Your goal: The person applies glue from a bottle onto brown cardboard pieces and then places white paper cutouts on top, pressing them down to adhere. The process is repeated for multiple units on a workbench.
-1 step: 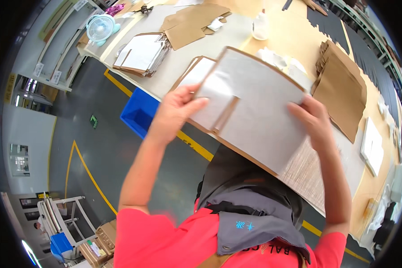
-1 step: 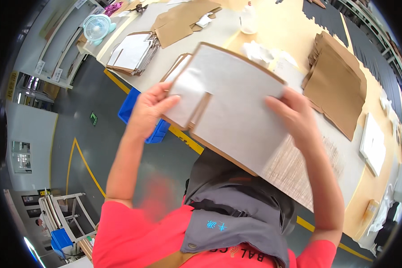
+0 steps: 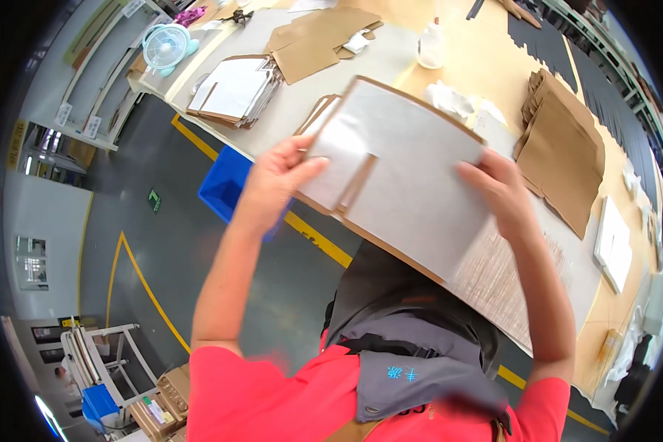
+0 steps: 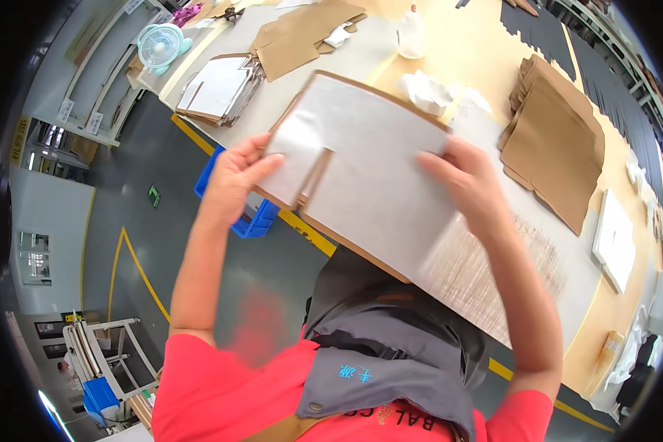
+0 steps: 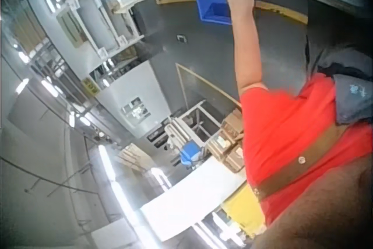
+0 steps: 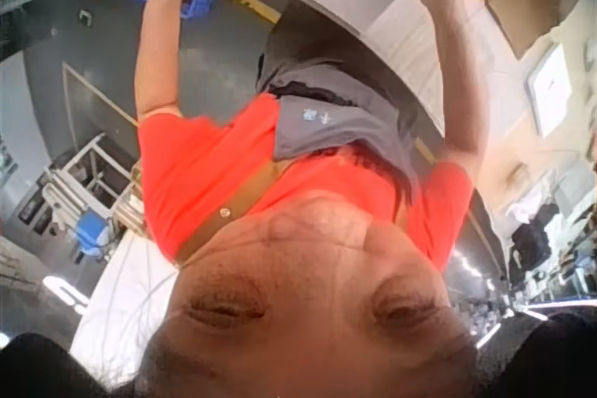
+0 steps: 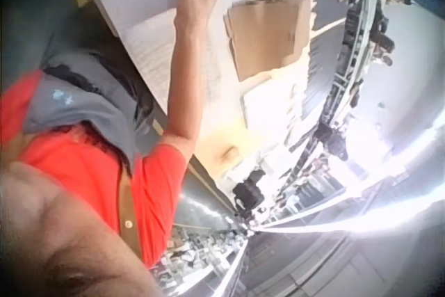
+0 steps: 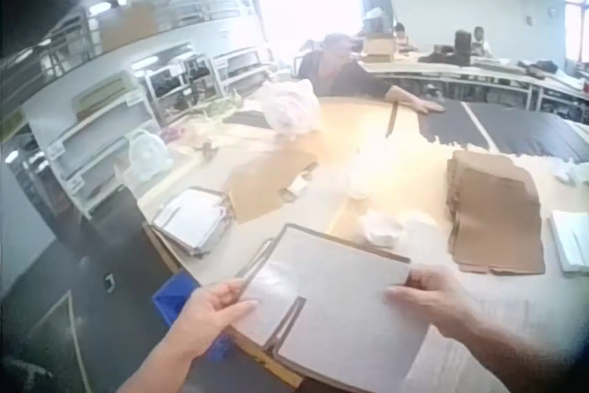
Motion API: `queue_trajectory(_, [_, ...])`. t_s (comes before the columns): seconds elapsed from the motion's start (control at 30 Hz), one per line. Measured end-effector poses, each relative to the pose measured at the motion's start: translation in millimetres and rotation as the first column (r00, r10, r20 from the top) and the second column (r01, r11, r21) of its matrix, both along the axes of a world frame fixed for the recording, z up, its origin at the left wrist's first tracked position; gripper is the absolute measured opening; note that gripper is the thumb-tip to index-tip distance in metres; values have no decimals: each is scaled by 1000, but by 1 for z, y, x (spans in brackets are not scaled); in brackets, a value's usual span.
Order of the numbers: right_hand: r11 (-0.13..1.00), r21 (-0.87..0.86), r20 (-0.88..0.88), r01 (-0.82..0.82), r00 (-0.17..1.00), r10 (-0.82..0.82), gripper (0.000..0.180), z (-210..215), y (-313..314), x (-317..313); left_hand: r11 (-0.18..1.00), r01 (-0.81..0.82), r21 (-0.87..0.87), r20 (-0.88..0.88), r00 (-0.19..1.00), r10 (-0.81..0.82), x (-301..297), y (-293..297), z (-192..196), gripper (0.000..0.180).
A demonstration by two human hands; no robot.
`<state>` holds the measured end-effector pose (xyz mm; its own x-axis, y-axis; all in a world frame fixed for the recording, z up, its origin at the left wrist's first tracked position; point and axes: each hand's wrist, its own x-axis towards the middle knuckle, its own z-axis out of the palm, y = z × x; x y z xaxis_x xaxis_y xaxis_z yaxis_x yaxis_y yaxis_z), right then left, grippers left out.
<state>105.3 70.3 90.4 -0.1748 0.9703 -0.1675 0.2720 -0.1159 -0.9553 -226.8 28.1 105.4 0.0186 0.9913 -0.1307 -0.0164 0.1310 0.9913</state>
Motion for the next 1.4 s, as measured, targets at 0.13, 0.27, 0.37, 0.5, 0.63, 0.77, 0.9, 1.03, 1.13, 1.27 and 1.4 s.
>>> queue_trajectory(0.13, [992, 50, -175, -117, 977, 124, 20, -35, 55, -71, 999, -45, 9, -46, 998, 45, -63, 38, -27, 42])
queue_trajectory(0.27, [951, 301, 279, -70, 960, -18, 26, -53, 59, -65, 972, -169, 163, -712, 662, 234, -72, 45, -59, 41])
queue_trajectory(0.37, [861, 508, 403, 17, 879, -255, 26, -63, 49, 12, 933, -36, 358, -838, 429, 338, -54, 39, -57, 38])
queue_trajectory(0.5, [826, 563, 597, 16, 684, -420, 17, -72, 40, 110, 940, 35, 339, -799, 539, 267, -18, 47, -54, 33])
queue_trajectory(0.63, [854, 517, 682, -50, 627, -377, 16, -83, 42, 126, 910, 193, 366, -765, 620, 176, 33, 57, -47, 28])
queue_trajectory(0.77, [800, 573, 759, -179, 484, -435, 15, -89, 50, 108, 878, 314, 362, -769, 633, 91, 71, 55, -38, 26])
queue_trajectory(0.9, [782, 567, 806, -259, 371, -462, 15, -96, 57, 107, 861, 377, 342, -787, 616, 42, 92, 55, -39, 28])
queue_trajectory(1.03, [826, 524, 819, -210, 389, -421, 11, -91, 61, 107, 827, 427, 366, -765, 644, 6, 111, 59, -36, 27])
queue_trajectory(1.13, [927, 367, 652, 72, 691, -312, 8, -74, 68, 124, 827, 452, 332, -733, 676, -75, 133, 68, -34, 26])
queue_trajectory(1.27, [929, -2, -79, 370, 926, -369, 18, -68, 65, 171, 884, 458, 99, -461, 808, -367, 183, 94, -35, 26])
queue_trajectory(1.4, [833, 263, -132, 486, 874, -468, 13, -69, 38, 173, 880, 466, -92, -3, 884, -468, 270, 143, -52, 43])
